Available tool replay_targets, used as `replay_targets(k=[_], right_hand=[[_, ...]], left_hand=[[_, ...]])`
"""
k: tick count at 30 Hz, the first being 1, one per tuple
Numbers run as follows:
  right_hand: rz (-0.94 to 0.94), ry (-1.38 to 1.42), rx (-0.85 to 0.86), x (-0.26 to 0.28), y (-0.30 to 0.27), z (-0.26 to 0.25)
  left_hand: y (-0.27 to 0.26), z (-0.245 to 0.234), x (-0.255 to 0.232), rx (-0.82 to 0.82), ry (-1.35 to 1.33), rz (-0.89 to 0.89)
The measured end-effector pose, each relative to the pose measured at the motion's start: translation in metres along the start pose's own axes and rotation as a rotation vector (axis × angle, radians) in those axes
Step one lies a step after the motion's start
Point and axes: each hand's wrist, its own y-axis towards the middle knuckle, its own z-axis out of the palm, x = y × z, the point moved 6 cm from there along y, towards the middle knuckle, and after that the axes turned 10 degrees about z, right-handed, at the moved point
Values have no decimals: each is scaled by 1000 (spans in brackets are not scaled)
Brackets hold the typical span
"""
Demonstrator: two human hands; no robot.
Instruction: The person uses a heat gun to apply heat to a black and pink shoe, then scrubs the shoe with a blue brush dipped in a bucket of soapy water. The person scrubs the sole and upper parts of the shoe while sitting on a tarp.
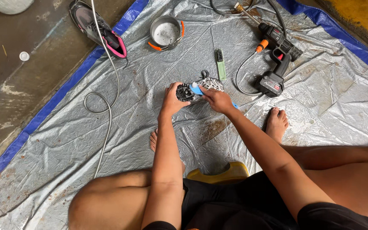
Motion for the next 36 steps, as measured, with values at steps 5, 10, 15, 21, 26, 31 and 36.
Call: replay_targets(k=[5, 10, 15, 21, 26, 31, 36], right_hand=[[-77, 24, -48, 11, 1, 1], [-97, -28, -40, -8, -10, -6], [-126, -220, -171, 1, -2, 11], [-19, -292, -196, 18, -3, 5], [244, 63, 54, 16, 14, 23], [289, -189, 115, 35, 6, 8], [229, -325, 253, 55, 9, -3]], left_hand=[[0, 4, 4, -4, 6, 4], [-2, 0, -5, -28, -23, 27], [-2, 6, 6, -20, -7, 58], [4, 10, 5, -14, 38, 7], [4, 9, -3, -23, 44, 8], [6, 9, -4, -14, 35, -23], [4, 15, 13, -79, -29, -108]])
